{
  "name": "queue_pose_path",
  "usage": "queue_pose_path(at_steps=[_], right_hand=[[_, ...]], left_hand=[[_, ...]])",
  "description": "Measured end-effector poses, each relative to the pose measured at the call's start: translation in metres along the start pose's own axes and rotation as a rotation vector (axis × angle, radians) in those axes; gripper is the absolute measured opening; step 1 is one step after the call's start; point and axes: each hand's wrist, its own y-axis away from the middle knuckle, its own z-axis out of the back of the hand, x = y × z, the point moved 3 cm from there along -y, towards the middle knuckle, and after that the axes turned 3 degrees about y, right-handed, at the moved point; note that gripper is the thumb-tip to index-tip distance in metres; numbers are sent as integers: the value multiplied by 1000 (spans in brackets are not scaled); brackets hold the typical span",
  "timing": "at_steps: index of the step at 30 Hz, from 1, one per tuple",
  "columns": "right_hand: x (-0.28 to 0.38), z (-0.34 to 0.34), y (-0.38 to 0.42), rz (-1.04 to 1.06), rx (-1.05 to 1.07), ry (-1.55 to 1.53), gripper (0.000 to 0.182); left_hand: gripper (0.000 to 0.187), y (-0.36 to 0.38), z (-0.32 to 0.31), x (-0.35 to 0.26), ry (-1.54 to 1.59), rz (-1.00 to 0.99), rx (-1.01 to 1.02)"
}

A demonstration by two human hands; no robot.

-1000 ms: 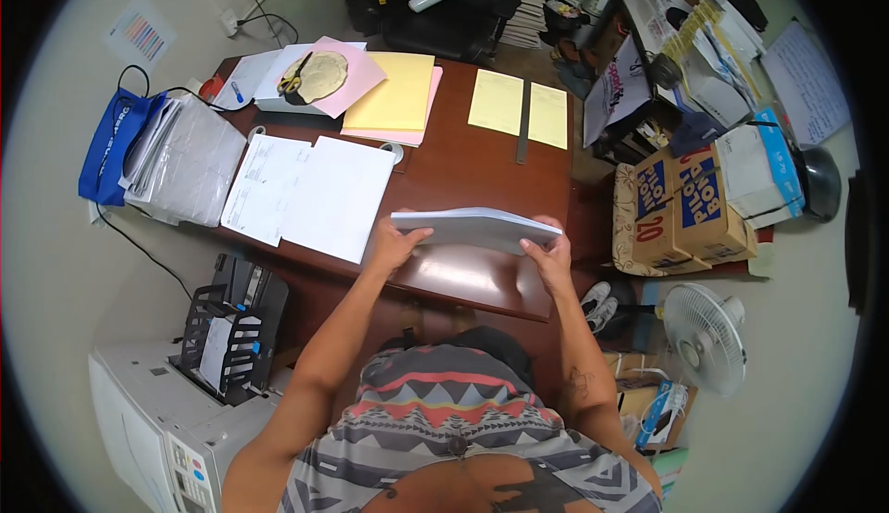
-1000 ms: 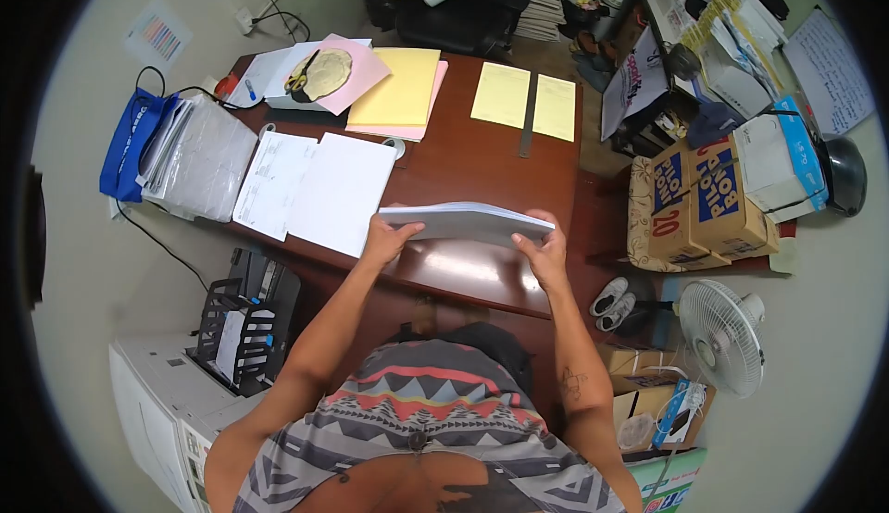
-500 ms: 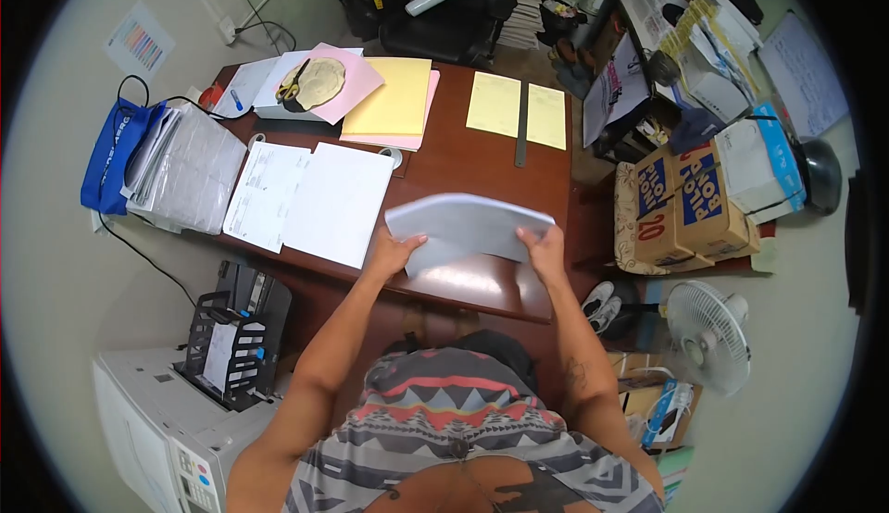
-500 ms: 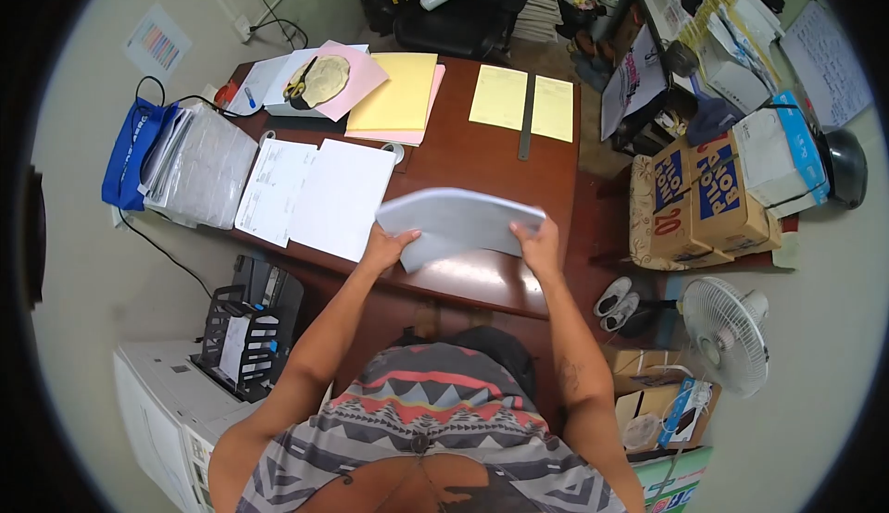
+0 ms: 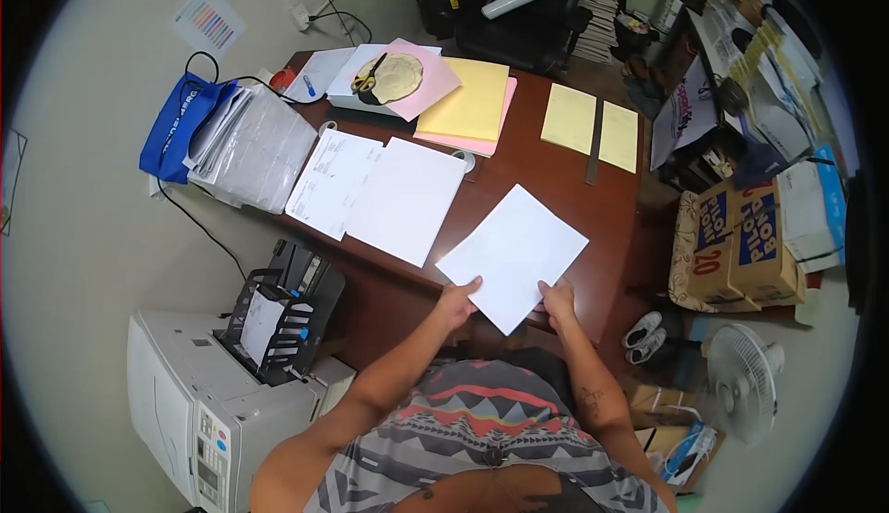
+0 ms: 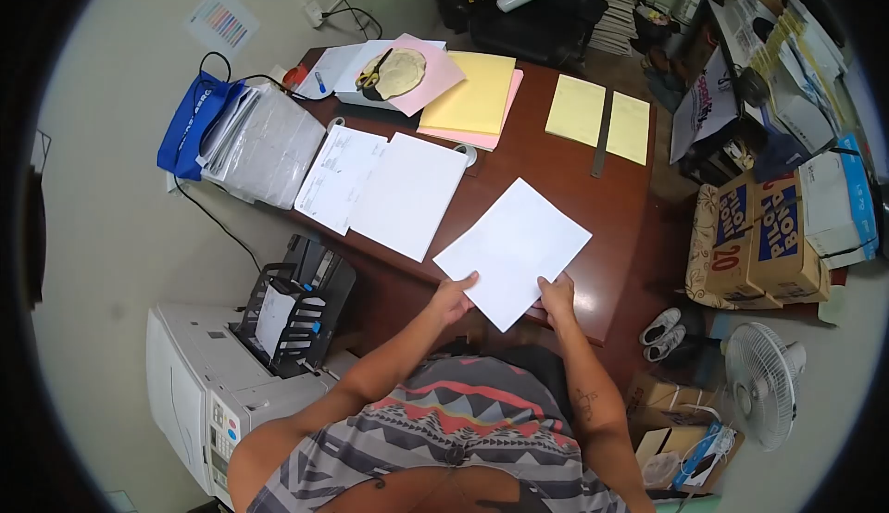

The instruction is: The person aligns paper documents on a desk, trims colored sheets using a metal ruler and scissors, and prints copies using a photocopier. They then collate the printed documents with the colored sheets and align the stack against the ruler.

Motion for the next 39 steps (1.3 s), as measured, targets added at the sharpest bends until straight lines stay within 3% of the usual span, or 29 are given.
queue_pose_path(at_steps=[2, 3, 5, 6, 8, 9, 11, 12, 13, 14, 15, 17, 18, 19, 22, 25, 28, 29, 32, 33, 35, 36, 39], right_hand=[[7, 19, -7, 452, -155, 482, 32], [10, 25, -5, 449, -159, 486, 32], [30, 36, 9, 508, -158, 756, 28], [49, 31, 21, 442, -89, 827, 28], [51, 17, 13, 346, -116, 867, 29], [52, 12, 6, 249, -145, 902, 31], [58, -4, -9, 338, -34, 926, 29], [74, -12, -3, 321, 64, 889, 25], [106, -20, 25, 143, 171, 512, 24], [102, -10, 17, 194, 134, 419, 22], [98, 4, 9, 245, 95, 328, 20], [95, 41, 5, 260, 148, -50, 17], [100, 57, 15, 253, 158, -35, 17], [111, 67, 25, 254, 170, -21, 17], [115, 71, 43, 581, 179, -81, 18], [103, 67, 49, 627, 38, 89, 22], [95, 56, 47, 696, 21, 51, 29], [95, 53, 45, 776, -19, 69, 31], [116, 42, 54, 766, -24, -105, 33], [119, 41, 55, 799, -37, -200, 33], [116, 45, 46, 752, 16, -183, 35], [117, 45, 43, 765, 19, -202, 36], [115, 49, 42, 757, 9, -204, 36]], left_hand=[[50, 15, -10, -31, 175, 52, 199], [58, 15, -11, -45, 197, 124, 282], [50, -24, 9, -50, -115, 252, 273], [50, -28, -2, -50, -111, 252, 275], [35, -33, -35, -51, -1176, -128, -78], [25, -37, -55, -47, -1574, -352, -81], [23, 2, -113, -40, -1781, -426, -24], [21, 13, -133, -33, -1788, -420, 51], [19, 17, -148, -29, -1796, -421, 126], [22, 11, -146, -30, -1736, -430, 118], [25, -9, -123, -36, -1485, -461, 178], [20, 4, -109, -76, -746, -78, 162], [21, -3, -95, -90, -519, -77, 296], [23, 13, -99, -109, -493, -148, 377], [24, 19, -90, -113, -535, -224, 449], [28, 13, -83, -101, -610, -304, 395], [48, 21, -102, -94, -632, -545, 346], [48, 24, -110, -94, -630, -543, 348], [45, 36, -133, -99, -678, -809, 327], [45, 32, -130, -96, -676, -806, 327], [39, 11, -120, -86, -588, -616, 294], [30, 12, -124, -92, -669, -765, 350], [25, 13, -128, -90, -662, -719, 304]])
